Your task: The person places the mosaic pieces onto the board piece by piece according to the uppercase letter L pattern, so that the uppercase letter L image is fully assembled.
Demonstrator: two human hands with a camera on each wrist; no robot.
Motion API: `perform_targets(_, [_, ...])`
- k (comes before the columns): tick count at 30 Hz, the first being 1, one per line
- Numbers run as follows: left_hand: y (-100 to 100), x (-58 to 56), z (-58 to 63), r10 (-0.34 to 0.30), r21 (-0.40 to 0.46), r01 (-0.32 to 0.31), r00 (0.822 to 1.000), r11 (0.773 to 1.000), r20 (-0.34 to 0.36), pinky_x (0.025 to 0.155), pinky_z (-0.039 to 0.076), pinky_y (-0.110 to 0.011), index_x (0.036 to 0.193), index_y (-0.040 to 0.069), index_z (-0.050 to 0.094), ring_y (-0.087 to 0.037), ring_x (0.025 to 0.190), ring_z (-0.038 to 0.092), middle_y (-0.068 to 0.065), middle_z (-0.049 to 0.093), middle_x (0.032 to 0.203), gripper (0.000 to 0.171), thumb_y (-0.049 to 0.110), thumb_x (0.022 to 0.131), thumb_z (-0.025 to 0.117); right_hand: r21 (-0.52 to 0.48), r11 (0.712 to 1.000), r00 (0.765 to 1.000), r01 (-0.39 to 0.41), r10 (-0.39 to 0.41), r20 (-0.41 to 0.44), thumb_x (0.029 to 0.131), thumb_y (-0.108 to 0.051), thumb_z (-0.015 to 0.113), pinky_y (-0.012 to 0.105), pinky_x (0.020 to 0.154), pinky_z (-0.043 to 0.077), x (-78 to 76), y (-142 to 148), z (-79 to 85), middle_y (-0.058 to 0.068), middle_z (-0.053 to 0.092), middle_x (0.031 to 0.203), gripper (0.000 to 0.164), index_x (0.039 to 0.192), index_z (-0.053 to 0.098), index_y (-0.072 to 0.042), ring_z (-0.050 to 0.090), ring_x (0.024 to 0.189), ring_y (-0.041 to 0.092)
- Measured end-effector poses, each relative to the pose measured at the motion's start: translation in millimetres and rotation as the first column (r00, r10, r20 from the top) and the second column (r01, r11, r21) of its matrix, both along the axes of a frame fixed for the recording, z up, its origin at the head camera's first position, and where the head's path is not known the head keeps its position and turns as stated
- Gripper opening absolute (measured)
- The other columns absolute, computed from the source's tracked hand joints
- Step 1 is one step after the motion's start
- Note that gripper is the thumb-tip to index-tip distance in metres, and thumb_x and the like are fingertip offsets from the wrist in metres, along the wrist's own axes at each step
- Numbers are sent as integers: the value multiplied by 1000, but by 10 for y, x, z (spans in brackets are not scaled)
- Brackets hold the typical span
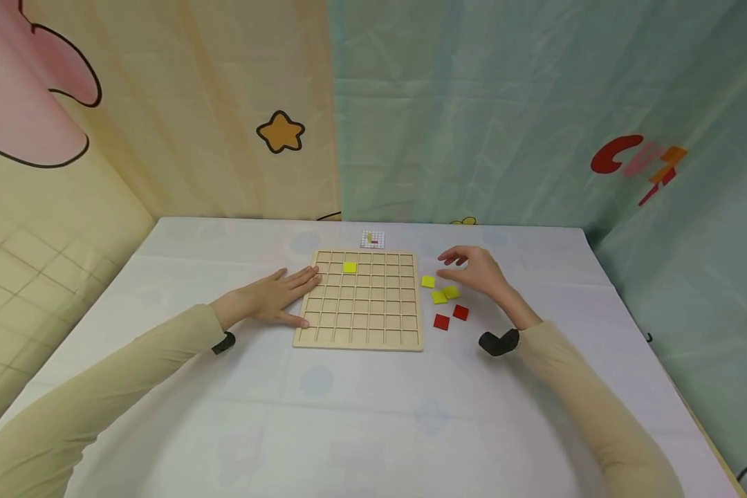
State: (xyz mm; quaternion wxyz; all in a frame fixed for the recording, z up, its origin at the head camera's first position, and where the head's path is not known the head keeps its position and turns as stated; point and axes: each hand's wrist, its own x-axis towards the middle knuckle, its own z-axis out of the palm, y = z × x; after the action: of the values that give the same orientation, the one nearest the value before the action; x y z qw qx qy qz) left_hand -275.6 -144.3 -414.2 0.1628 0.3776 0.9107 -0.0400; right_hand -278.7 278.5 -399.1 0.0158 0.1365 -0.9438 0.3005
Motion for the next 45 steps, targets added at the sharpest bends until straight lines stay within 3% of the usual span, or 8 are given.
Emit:
perform_targets(6, [-3,3,-4,-7,9,7,1000,1000,-2,118,9,-60,156,13,1,-25,151,1,-8,-3,164,101,71,87,45,-6,1000,998,0,0,64,85,-31,73,34,79,46,108,181,-68,15,68,110,43,118,66,-5,56,100,29])
perform_targets(12, [4,5,6,-2,-16,2,1000,1000,-8,118,9,-58,156,15,-1,-24,151,0,-7,-5,164,101,73,87,43,9,999,996,-52,51,71,82,-27,76,35,81,47,179,282,-107,14,69,112,43,117,66,-3,58,98,26])
perform_targets(25, [10,34,49,17,-12,-17,1000,1000,6,118,8,-58,156,14,0,-24,151,0,-6,-4,164,101,72,86,46,61,993,992,-106,101,81,79,-27,79,28,80,47,146,388,-269,8,72,103,42,115,69,-7,59,94,21])
perform_targets(45, [7,18,27,21,-9,-21,1000,1000,11,118,7,-58,156,15,0,-24,151,0,-7,-5,164,103,75,85,44,67,986,987,-152,149,52,79,-20,79,33,79,46,159,359,-248,12,73,103,31,105,73,-4,59,97,26])
